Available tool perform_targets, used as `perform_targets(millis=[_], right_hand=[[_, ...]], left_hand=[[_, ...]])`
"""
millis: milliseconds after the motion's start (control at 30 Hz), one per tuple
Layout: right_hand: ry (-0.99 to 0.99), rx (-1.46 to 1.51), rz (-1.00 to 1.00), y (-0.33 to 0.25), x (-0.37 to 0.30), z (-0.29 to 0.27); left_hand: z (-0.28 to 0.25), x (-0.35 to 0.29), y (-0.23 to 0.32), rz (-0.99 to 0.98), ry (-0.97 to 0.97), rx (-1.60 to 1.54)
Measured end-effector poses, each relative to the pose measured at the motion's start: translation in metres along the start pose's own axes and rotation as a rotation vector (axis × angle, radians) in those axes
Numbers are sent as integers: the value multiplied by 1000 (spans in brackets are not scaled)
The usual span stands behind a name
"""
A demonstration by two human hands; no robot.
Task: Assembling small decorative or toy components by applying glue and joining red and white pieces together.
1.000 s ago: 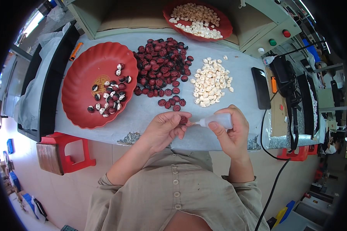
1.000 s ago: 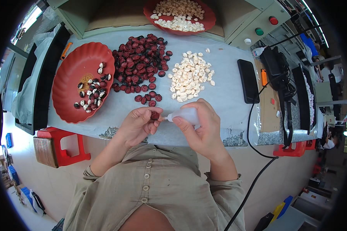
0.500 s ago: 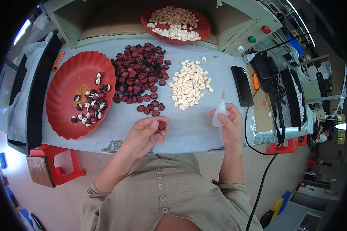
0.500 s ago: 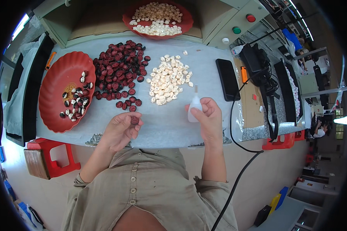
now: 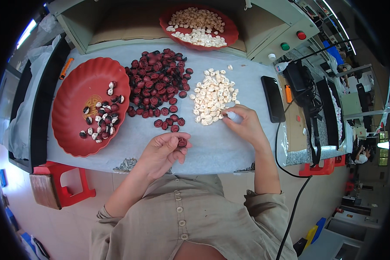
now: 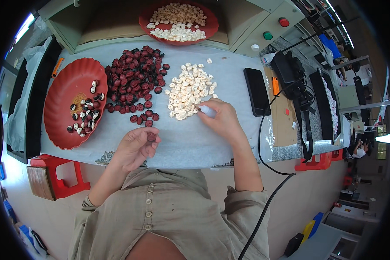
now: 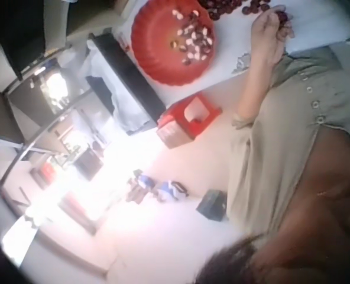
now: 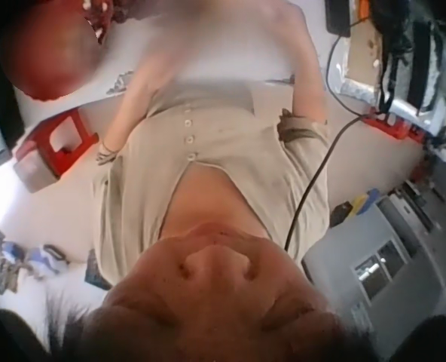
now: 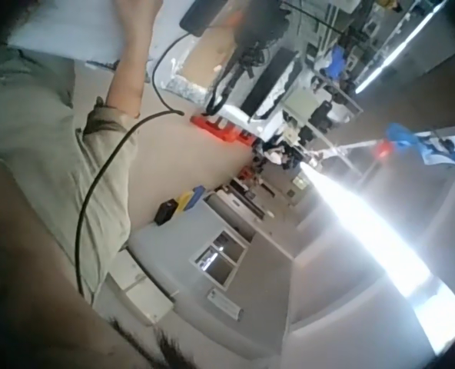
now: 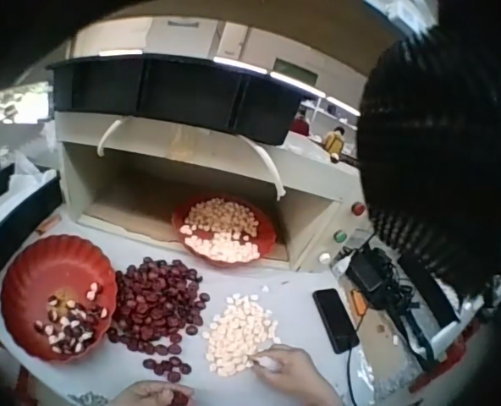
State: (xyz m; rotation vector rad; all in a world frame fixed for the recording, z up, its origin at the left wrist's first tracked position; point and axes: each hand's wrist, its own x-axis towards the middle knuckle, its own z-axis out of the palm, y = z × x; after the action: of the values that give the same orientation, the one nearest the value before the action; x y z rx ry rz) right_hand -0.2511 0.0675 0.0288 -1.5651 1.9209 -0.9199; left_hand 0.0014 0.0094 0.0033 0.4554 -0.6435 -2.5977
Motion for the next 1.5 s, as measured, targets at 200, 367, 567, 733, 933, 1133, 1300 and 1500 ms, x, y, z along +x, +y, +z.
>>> perform_targets(millis=[200,367,567,733,933,1133,1300,1500], right_hand=[[10,-159,-49,-5,3,2],[-39,519,185,-19,-7,4],[-171,1011,382,-58,-24,47],[-205,893,334,-62,-22,55],[-216,742,303,-72,-21,52],[-204,550,149,-71,-20,50],[-190,405,20,-72,-19,47],[-220,262,18,-79,-16,43]], left_hand=[[0,1,1,-5,-6,18],[2,1,1,-11,22,-4],[10,6,3,-44,80,10],[10,6,1,-2,62,10],[10,6,-1,-6,99,32],[10,6,0,-20,99,57],[13,6,0,-19,103,56],[14,6,-1,-4,135,68]])
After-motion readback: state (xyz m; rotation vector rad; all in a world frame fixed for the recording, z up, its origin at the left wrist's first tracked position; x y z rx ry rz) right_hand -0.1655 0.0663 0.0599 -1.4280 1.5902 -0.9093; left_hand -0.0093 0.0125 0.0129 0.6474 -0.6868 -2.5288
